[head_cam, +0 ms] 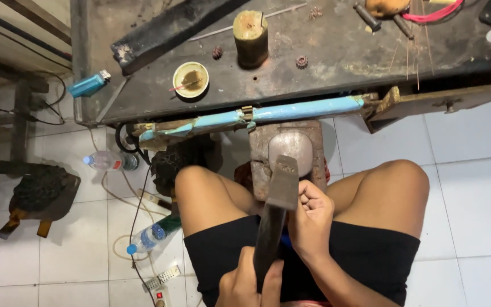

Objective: Hammering a small metal piece on an anvil to shape it for jewelry making.

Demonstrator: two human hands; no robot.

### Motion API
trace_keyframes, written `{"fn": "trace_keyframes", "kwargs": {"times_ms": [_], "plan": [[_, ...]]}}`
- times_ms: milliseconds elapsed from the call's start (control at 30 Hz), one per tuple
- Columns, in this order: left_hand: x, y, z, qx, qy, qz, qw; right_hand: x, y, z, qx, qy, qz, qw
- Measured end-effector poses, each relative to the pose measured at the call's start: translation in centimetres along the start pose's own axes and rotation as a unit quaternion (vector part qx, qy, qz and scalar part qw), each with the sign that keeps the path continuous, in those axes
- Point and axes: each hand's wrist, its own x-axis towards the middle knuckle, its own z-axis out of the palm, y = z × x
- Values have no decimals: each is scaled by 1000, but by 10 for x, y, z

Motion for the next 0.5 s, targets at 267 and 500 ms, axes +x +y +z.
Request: {"fn": "trace_keyframes", "kwargs": {"times_ms": [267,500], "plan": [[-6,2,0,26,12,-26,999,0,-2,1,8,5,15,1000],[-2,-1,5,18,23,0,1000,-4,-8,2,-7,15,36,999]]}}
